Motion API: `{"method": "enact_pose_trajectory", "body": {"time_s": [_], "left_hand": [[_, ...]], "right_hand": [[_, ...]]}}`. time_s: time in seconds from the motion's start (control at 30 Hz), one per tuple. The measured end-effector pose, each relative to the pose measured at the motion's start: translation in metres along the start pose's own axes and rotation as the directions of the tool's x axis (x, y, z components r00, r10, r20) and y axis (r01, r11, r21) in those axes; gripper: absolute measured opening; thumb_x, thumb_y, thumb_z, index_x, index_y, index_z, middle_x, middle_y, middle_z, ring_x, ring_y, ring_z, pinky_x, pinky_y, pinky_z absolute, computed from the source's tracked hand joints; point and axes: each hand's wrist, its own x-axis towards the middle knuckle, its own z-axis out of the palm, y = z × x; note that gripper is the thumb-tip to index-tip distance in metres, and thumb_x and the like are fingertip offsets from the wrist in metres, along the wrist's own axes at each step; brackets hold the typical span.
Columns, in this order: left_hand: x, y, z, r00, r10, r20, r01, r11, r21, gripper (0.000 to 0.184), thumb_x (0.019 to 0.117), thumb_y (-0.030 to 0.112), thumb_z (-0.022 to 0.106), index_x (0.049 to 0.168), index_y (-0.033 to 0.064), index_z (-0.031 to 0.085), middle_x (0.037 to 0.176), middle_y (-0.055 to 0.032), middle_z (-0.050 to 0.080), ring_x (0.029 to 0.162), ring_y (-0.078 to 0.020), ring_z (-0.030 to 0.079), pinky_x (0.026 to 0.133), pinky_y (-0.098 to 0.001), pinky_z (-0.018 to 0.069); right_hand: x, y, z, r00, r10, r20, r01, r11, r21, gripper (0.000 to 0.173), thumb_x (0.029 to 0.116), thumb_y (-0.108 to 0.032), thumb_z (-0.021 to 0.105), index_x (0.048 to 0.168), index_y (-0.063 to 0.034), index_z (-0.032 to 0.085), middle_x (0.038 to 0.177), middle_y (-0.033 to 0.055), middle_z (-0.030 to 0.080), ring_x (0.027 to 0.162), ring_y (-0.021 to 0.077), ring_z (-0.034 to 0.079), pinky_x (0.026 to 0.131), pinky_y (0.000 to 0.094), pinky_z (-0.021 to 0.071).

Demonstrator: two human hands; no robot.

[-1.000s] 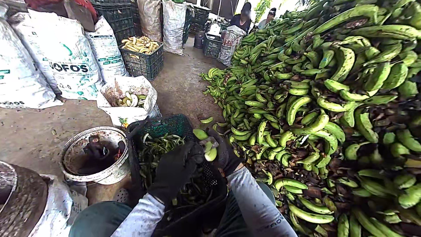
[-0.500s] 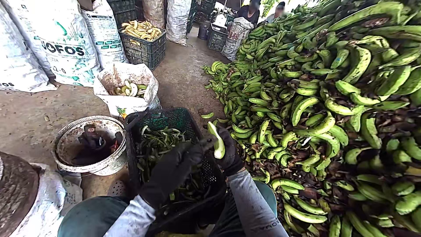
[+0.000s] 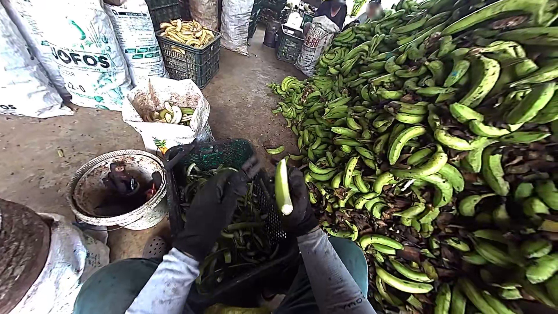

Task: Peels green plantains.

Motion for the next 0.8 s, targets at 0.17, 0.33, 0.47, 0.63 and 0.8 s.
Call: {"method": "enact_pose_trajectory", "body": {"time_s": [0.17,0.33,0.47,0.63,0.8], "left_hand": [[-0.029,0.014,0.022,0.964,0.169,0.203,-0.151,0.983,-0.105,0.066,0.0990,0.066,0.048,0.141,0.0154,0.060,0.120,-0.0044,0.068,0.097,-0.0124,0.067,0.087,-0.0381,0.0577],[-0.003,-0.003,0.016,0.984,0.176,-0.028,-0.164,0.958,0.234,0.049,0.1005,0.042,0.052,0.137,0.0127,0.064,0.119,-0.0162,0.070,0.108,-0.0352,0.068,0.092,-0.0599,0.0529],[0.011,-0.010,-0.002,0.980,0.041,-0.194,0.005,0.973,0.229,0.052,0.1042,0.050,0.047,0.138,0.0136,0.061,0.120,-0.0174,0.067,0.107,-0.0371,0.066,0.088,-0.0636,0.0517],[-0.014,0.010,0.010,0.997,0.073,-0.002,-0.073,0.994,-0.081,0.054,0.1030,0.053,0.048,0.140,0.0158,0.059,0.111,-0.0060,0.070,0.090,-0.0162,0.068,0.080,-0.0434,0.0585],[-0.030,0.024,0.033,0.978,0.203,-0.054,-0.205,0.979,-0.019,0.062,0.1013,0.056,0.050,0.141,0.0089,0.060,0.124,-0.0118,0.067,0.109,-0.0194,0.066,0.094,-0.0418,0.0555]], "right_hand": [[0.014,-0.015,0.008,0.954,-0.258,-0.150,0.200,0.926,-0.321,0.049,0.1027,-0.036,0.039,0.141,-0.0100,0.052,0.101,0.0035,0.065,0.078,0.0107,0.063,0.069,0.0308,0.0570],[-0.008,0.002,0.012,0.952,0.194,0.237,-0.240,0.953,0.184,0.033,0.1044,-0.033,0.042,0.116,-0.0076,0.059,0.082,0.0071,0.067,0.064,0.0115,0.064,0.056,0.0255,0.0563],[-0.016,0.003,0.013,0.902,0.295,0.314,-0.367,0.908,0.203,0.036,0.1032,-0.030,0.044,0.126,-0.0038,0.052,0.091,0.0141,0.068,0.066,0.0181,0.067,0.056,0.0292,0.0585],[0.013,-0.010,0.023,0.989,-0.134,-0.069,0.133,0.991,-0.019,0.049,0.1020,-0.042,0.047,0.142,-0.0146,0.052,0.101,0.0046,0.066,0.078,0.0124,0.065,0.070,0.0312,0.0584],[0.029,-0.036,0.045,0.870,-0.349,-0.348,0.297,0.935,-0.195,0.049,0.1059,-0.040,0.044,0.151,-0.0209,0.038,0.107,0.0015,0.064,0.081,0.0118,0.066,0.070,0.0332,0.0602]]}}
